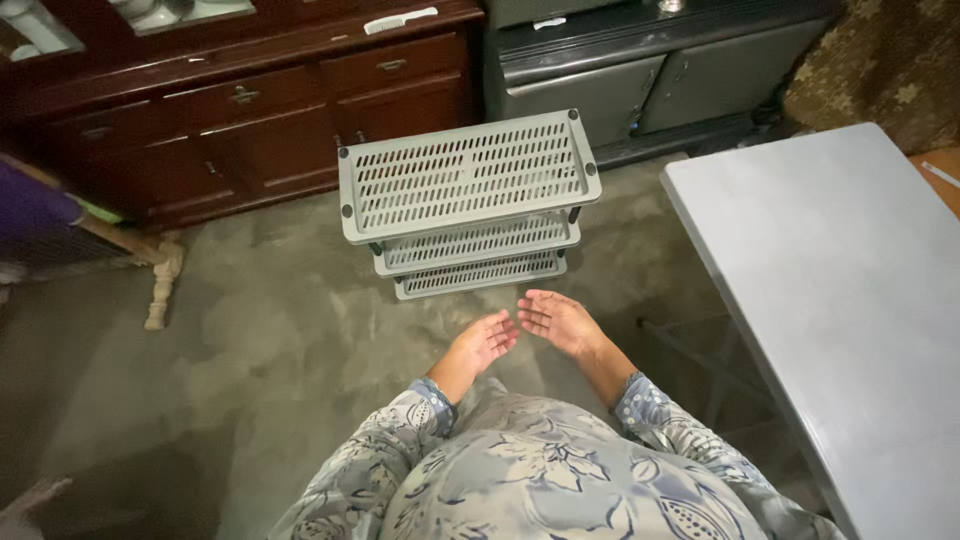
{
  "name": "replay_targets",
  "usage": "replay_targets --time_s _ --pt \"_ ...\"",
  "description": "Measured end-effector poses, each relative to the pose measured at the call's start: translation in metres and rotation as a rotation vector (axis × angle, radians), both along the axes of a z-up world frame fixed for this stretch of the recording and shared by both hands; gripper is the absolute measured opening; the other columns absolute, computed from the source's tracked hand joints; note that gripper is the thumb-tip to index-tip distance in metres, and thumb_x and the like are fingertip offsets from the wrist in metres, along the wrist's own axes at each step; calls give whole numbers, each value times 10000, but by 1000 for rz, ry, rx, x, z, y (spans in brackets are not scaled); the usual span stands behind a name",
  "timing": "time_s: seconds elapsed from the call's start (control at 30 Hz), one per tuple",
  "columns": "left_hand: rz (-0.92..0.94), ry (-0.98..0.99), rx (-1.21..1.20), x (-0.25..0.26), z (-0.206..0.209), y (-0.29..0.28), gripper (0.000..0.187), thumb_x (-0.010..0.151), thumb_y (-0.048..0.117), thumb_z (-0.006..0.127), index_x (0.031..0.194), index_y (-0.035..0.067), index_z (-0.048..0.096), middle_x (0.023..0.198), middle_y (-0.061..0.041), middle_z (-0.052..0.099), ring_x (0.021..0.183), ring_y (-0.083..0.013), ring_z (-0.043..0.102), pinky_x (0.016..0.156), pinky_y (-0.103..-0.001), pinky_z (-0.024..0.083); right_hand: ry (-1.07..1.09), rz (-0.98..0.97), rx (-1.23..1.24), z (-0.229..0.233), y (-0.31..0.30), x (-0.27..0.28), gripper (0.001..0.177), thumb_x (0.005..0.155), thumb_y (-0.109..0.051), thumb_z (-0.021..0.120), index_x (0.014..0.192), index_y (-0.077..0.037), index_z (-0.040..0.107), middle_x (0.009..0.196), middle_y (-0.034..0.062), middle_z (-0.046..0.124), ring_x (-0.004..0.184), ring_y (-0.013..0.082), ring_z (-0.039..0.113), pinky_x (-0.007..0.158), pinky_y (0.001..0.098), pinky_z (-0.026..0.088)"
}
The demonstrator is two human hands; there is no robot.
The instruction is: The person disassembles a tiered plastic storage rack. They pull black plastic leg connectors off the shelf posts, lift and separate the perforated shelf trays, carry the shelf unit across the room, and place the removed connector pieces on a tray on the bed.
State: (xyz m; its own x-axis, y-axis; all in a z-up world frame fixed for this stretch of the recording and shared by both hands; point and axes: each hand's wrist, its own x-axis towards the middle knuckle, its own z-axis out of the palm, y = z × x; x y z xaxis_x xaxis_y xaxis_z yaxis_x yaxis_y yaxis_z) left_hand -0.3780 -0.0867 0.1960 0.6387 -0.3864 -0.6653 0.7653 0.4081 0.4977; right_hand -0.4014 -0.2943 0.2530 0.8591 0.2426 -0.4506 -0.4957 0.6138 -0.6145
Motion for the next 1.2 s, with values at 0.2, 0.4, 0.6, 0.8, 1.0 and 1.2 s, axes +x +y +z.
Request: replay_targets --time_s 0.2,0.4,0.6,0.8,1.0,1.2 --pt "3 2 -42 31 -4 3 339 902 248 764 1167 68 653 1129 -99 695 1037 -280 689 885 -411 569 26 -1 -46 -8 -1 30 309 975 -143 627 1260 -28 592 1223 154 699 1090 283 685 966 437 559" --pt "53 59 -65 91 0 17 359 902 248 721 1205 70 646 1158 -109 707 1067 -296 696 894 -410 569 87 -32 -46 -22 3 88 316 957 -128 638 1253 -26 596 1230 162 701 1086 293 684 963 444 561" --pt "122 107 -52 178 -5 41 389 923 245 711 1255 65 617 1201 -120 702 1091 -293 689 910 -408 543 160 -92 -21 -52 17 176 329 942 -154 659 1244 -43 592 1232 150 700 1100 301 674 998 478 533" --pt "225 73 -154 252 -34 68 484 942 270 700 1327 3 577 1286 -165 673 1150 -326 652 984 -423 516 234 -196 3 -99 39 258 341 956 -183 606 1257 -33 548 1229 157 690 1211 371 630 1055 531 492" --pt "419 179 -104 310 -95 85 571 906 279 679 1429 110 526 1439 -148 533 1313 -336 513 1102 -511 440 325 -316 26 -147 50 311 321 978 -195 601 1266 -60 550 1303 110 648 1322 357 562 1163 532 424" --pt "655 179 -205 335 -168 100 542 912 280 689 1405 101 549 1450 -159 547 1344 -331 518 1147 -533 400 173 -428 456 -187 44 347 223 1009 -250 683 1132 -94 580 1203 122 602 1262 369 561 1180 590 371"
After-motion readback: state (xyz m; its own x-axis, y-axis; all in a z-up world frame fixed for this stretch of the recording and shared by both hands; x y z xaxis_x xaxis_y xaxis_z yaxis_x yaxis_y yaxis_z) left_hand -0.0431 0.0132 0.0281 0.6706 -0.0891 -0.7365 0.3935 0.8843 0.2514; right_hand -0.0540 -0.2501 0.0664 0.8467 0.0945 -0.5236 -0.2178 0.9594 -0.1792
